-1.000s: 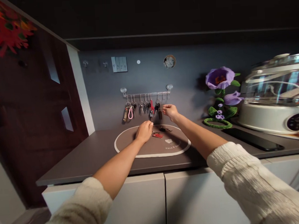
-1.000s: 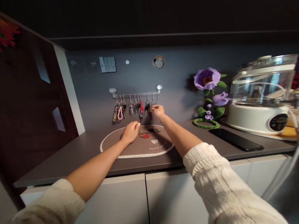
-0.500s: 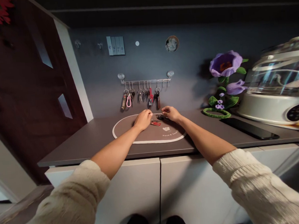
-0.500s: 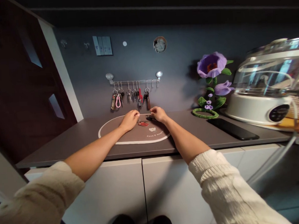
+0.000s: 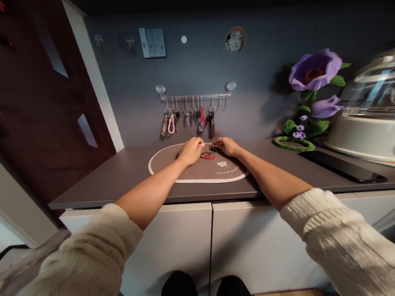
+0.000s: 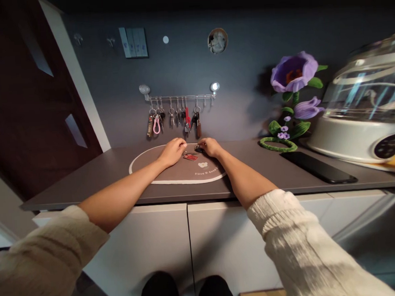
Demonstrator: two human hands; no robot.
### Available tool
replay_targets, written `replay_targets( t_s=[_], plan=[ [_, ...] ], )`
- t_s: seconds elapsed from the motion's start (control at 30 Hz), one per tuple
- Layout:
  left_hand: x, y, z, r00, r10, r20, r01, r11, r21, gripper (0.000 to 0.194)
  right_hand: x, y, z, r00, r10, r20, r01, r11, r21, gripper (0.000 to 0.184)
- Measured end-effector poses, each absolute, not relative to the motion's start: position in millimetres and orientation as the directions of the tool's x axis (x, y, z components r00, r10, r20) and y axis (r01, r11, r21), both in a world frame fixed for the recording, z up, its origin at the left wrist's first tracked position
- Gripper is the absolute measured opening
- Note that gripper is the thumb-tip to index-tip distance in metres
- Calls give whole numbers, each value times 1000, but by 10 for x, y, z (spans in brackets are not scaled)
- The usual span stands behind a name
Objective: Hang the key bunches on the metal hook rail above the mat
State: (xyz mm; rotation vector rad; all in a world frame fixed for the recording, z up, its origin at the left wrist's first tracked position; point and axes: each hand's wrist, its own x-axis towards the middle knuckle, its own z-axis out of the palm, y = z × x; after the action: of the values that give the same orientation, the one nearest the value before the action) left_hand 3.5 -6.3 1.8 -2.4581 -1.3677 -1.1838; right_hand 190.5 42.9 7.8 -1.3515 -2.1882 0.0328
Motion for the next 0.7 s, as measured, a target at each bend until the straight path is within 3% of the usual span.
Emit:
replay_targets(
  t_s=[0.3,0.7],
  plan=[
    [30,-42,16,303,690,657,750,-598,283,19,1876,437,88,-268,860,435,827,437,-354,5],
    [30,-51,33,285,687,669,754,-591,285,17,1817,355,165,-292,845,447,784,480,-394,6]
  ],
)
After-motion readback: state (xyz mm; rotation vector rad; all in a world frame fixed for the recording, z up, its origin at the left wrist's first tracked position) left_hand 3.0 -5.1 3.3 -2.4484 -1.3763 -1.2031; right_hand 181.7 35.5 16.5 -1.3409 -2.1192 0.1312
